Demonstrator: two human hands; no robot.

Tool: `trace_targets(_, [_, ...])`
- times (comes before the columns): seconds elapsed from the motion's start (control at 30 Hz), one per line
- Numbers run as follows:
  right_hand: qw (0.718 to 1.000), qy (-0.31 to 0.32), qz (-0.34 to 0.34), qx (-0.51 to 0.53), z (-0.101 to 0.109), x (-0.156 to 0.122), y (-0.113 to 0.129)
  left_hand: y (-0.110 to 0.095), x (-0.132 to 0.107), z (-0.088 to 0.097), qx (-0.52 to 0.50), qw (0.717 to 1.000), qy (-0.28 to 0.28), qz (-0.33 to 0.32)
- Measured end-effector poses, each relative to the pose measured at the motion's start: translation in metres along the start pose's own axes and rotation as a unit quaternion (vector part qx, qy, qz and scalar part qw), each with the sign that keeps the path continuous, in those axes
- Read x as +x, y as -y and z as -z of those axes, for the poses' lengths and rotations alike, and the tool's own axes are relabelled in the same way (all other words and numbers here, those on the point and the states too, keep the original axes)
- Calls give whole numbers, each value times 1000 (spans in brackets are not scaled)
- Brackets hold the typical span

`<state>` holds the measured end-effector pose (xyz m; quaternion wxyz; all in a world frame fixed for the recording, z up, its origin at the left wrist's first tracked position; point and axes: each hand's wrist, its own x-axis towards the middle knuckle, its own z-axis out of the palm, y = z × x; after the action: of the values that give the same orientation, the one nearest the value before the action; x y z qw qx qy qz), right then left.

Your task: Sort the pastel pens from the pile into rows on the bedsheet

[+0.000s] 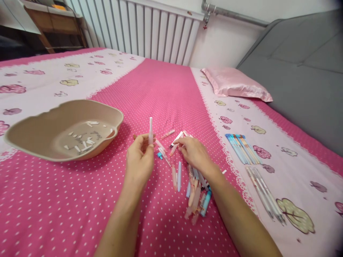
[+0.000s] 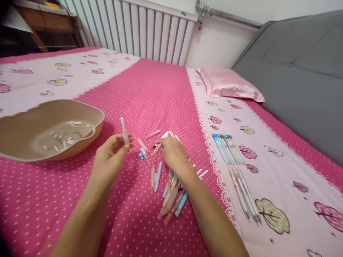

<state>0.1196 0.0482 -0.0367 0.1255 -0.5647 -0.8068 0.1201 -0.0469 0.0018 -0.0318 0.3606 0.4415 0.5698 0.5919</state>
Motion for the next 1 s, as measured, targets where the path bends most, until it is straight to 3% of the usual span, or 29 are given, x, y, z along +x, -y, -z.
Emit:
trace_targets(0.27, [999, 29, 34, 8, -12, 4, -6, -1, 2, 4, 10, 999, -38, 5])
trace_targets(0.43, [999, 11, 32, 12, -8, 2, -2, -1, 2, 5, 12, 999, -46, -1])
trace_targets(0.7, [976, -18, 205, 65, -18, 3, 3, -1, 3, 4, -1, 999, -45, 5])
trace_targets(1.0, [980, 28, 196, 29, -21, -2, 10, -1, 3, 8, -14, 997, -71, 5])
